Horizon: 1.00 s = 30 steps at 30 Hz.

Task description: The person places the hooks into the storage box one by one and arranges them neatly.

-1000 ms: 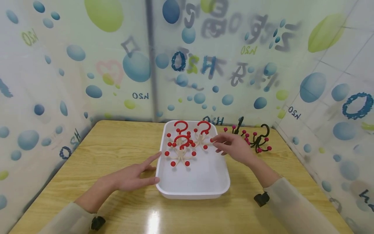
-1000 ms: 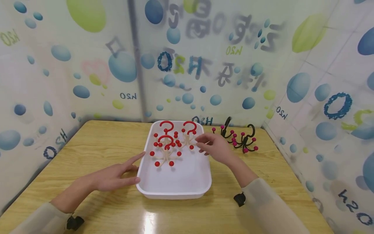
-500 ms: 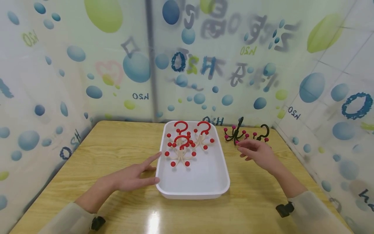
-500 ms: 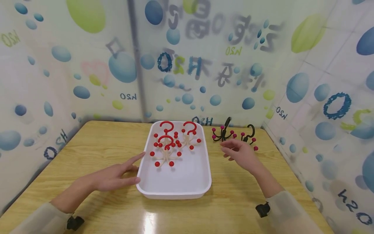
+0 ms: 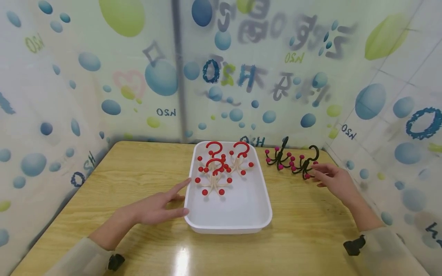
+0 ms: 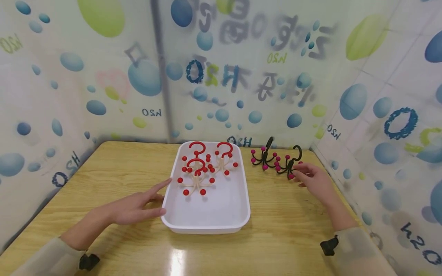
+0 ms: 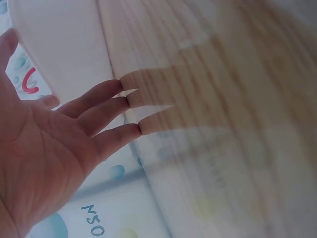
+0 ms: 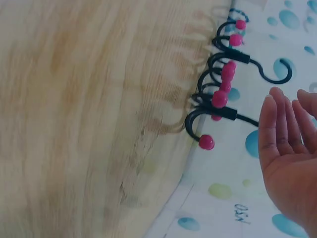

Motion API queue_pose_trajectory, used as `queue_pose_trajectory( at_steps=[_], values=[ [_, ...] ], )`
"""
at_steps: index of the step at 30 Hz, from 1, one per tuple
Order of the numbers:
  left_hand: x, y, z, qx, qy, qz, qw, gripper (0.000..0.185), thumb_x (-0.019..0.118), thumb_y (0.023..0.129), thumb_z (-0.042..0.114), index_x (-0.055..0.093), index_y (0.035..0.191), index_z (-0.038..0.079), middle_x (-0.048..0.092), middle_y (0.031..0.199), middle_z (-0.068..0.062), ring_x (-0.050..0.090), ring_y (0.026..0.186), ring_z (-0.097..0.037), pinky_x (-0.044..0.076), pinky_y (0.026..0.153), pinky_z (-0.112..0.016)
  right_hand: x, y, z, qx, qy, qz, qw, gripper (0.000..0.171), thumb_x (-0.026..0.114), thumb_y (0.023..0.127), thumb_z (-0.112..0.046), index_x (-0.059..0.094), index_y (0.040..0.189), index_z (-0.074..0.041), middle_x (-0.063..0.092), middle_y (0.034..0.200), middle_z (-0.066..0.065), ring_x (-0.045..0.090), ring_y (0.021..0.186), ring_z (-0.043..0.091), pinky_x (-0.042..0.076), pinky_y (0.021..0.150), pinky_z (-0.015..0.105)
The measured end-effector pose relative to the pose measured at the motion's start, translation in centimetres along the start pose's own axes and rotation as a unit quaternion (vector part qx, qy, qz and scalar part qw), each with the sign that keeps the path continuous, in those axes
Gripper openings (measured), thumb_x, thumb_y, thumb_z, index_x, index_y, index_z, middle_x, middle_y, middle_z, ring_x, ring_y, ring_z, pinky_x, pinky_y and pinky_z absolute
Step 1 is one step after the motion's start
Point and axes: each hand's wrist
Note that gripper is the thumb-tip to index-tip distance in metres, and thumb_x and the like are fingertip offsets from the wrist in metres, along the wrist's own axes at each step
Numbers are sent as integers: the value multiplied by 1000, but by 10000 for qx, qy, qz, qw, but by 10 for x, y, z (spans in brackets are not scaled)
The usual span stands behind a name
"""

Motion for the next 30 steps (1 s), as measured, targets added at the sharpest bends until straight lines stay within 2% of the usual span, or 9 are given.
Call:
queue_pose_trajectory(
  at_steps=[3, 10, 17, 22, 30],
  values=[
    [-1, -1, 0, 33, -26, -12, 10000, 93, 62, 105, 65, 8, 177, 42, 58, 164, -16, 48, 156, -48, 36, 124, -76, -9, 6, 7, 86, 16, 189, 9998, 56, 59, 116, -36, 55, 154, 4, 70, 103, -24, 74, 91, -3, 66, 80, 24],
    [-1, -1, -1, -1, -19, 1, 10000, 93, 62, 105, 66, 8, 177, 42, 58, 164, -15, 47, 157, -48, 36, 124, -76, -16, 27, 9, 342, 413, 619, 9966, 66, 60, 114, -38, 42, 161, 5, 64, 113, -15, 76, 89, -3, 64, 79, 19],
    [-1, 0, 1, -6, 5, -22, 10000, 92, 61, 105, 66, 8, 177, 43, 58, 165, -13, 47, 157, -47, 36, 124, -76, -13, 46, 14, 569, 577, 786, 9936, 71, 62, 113, -41, 40, 165, 2, 62, 112, -17, 72, 85, -10, 65, 81, 20],
    [0, 0, 1, -31, -33, -34, 10000, 93, 62, 105, 66, 9, 177, 42, 57, 165, -14, 46, 157, -47, 36, 124, -76, -9, 54, 17, 588, 738, 876, 9917, 68, 62, 113, -37, 42, 164, 4, 63, 107, -17, 74, 84, -7, 64, 80, 18],
    [-1, 0, 0, -6, 67, 11, 10000, 93, 61, 105, 66, 8, 177, 42, 58, 164, -14, 49, 155, -47, 37, 124, -75, -2, 61, 16, 519, 708, 1215, 9887, 57, 61, 114, -30, 51, 157, 7, 66, 97, -22, 73, 84, -9, 60, 77, 10]
  ],
)
Point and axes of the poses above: each hand's wrist, its own y-axis towards the middle knuckle, its own x-axis out of the palm, z = x × y
